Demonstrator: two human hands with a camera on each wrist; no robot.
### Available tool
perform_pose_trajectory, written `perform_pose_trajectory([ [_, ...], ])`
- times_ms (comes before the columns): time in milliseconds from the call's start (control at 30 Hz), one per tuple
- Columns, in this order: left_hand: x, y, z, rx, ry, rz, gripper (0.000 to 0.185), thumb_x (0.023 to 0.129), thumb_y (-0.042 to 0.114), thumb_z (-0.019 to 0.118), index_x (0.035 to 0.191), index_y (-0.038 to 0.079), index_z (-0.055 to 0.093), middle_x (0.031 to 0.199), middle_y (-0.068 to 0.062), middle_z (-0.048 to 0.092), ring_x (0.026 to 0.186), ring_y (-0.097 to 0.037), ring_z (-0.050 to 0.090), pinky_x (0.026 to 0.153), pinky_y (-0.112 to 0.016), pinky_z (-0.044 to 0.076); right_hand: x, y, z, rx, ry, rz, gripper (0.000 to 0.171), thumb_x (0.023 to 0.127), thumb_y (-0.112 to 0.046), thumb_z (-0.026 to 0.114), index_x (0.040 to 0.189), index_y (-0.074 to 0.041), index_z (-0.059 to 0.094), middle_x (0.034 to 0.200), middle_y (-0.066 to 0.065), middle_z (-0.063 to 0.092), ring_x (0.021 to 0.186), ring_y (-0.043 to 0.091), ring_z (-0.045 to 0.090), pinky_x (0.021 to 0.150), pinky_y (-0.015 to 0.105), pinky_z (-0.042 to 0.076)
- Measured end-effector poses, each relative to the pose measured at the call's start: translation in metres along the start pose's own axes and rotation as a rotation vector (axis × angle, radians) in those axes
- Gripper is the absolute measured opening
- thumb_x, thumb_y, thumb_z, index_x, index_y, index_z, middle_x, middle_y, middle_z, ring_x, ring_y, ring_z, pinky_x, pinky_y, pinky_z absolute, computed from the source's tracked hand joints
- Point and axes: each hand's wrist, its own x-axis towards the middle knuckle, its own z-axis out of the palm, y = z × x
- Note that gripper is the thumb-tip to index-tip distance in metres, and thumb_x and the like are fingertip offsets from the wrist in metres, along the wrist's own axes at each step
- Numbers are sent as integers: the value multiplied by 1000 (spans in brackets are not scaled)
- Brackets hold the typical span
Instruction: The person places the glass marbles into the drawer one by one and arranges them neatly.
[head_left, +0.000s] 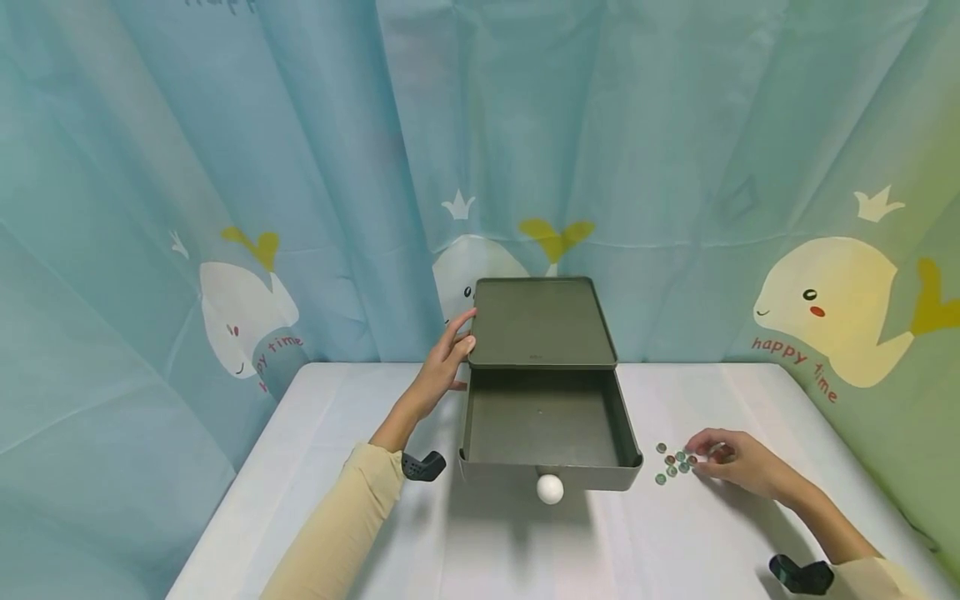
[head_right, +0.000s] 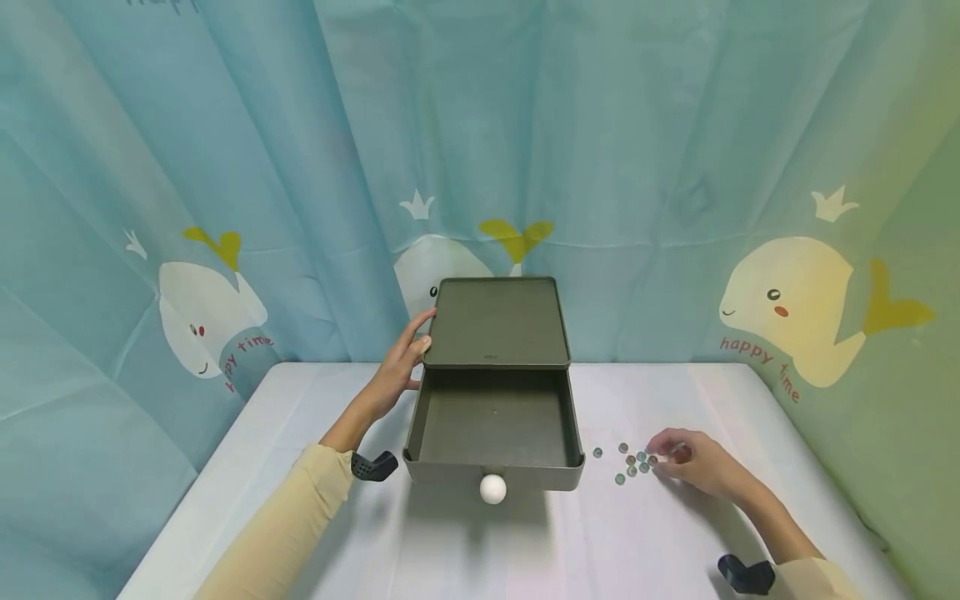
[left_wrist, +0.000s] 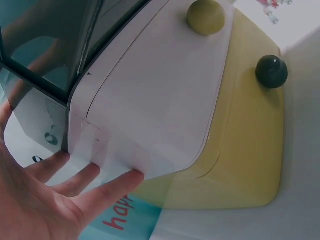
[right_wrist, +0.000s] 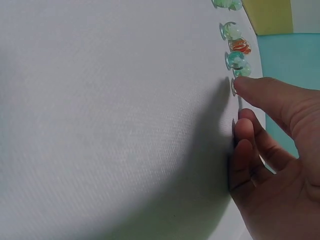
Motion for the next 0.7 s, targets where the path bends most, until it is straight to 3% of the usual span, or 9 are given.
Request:
perform_pose_trajectory([
  [200, 0, -2, -1, -1, 3, -11, 56, 108, 44, 43, 161, 45, 26, 166, -10, 24, 150, -37, 31, 93, -72, 48, 0, 1, 3, -23, 22, -13, 18, 89, -4, 76, 106, -4, 70, 91, 4, 64, 76, 6, 53, 59, 25, 48],
  [700, 1, -2, 0, 3, 4, 0, 56, 107, 44, 44, 161, 44, 26, 166, -10, 23, 150, -35, 29, 91, -72, 48, -1, -1, 5, -52, 51, 57, 15, 89, -5, 77, 103, -5, 70, 92, 4, 63, 77, 10, 53, 60, 26, 48],
])
